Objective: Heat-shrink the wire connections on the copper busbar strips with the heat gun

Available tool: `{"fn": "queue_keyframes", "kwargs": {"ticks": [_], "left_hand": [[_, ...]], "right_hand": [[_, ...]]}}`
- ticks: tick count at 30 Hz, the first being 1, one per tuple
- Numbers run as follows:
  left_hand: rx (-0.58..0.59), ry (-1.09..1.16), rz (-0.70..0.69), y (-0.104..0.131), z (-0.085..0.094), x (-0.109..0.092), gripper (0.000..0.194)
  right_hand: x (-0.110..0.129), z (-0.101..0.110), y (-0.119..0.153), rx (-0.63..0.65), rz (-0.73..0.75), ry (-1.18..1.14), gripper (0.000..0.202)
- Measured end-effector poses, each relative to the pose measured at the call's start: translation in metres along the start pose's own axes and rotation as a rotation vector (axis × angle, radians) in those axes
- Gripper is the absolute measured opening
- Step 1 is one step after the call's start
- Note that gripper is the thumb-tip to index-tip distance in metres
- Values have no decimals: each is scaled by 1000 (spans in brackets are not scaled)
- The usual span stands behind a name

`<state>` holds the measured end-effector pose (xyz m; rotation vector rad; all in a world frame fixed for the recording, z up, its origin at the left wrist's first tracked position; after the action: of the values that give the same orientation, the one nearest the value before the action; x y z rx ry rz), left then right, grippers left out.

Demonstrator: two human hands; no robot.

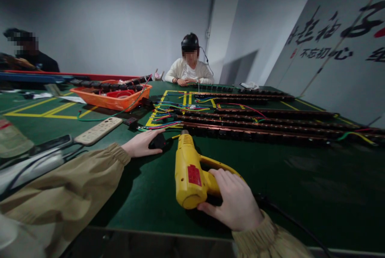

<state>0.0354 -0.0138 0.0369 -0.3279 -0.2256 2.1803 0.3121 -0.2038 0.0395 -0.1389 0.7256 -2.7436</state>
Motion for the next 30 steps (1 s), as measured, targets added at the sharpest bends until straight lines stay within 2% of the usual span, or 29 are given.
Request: {"fn": "queue_keyframes", "kwargs": {"ticks": [12, 17, 23, 27, 30], "left_hand": [[-24, 28, 10, -1, -3, 1, 68], [-26, 53, 28, -1, -4, 2, 66], [-24, 45, 25, -1, -5, 2, 69], [-79, 24, 64, 0, -6, 2, 74], [-103, 18, 84, 0, -7, 3, 65]], "right_hand": [[33, 6, 0, -15, 154, -81, 78], [33, 6, 1, -22, 168, -97, 79], [31, 8, 0, -35, 191, -142, 91], [27, 8, 0, -28, 211, -171, 81], [25, 9, 0, -10, 200, -188, 77]]}}
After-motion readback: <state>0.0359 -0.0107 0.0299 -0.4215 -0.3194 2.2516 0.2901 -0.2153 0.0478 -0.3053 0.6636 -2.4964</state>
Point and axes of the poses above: each hand's wrist, its own y-axis away from the middle knuckle, its own z-axis out of the back of the hand, x = y × z, the point moved 2 cm from there along -y, towards the middle knuckle, and after that the axes turned 4 degrees about -z, right-handed, at the moved point
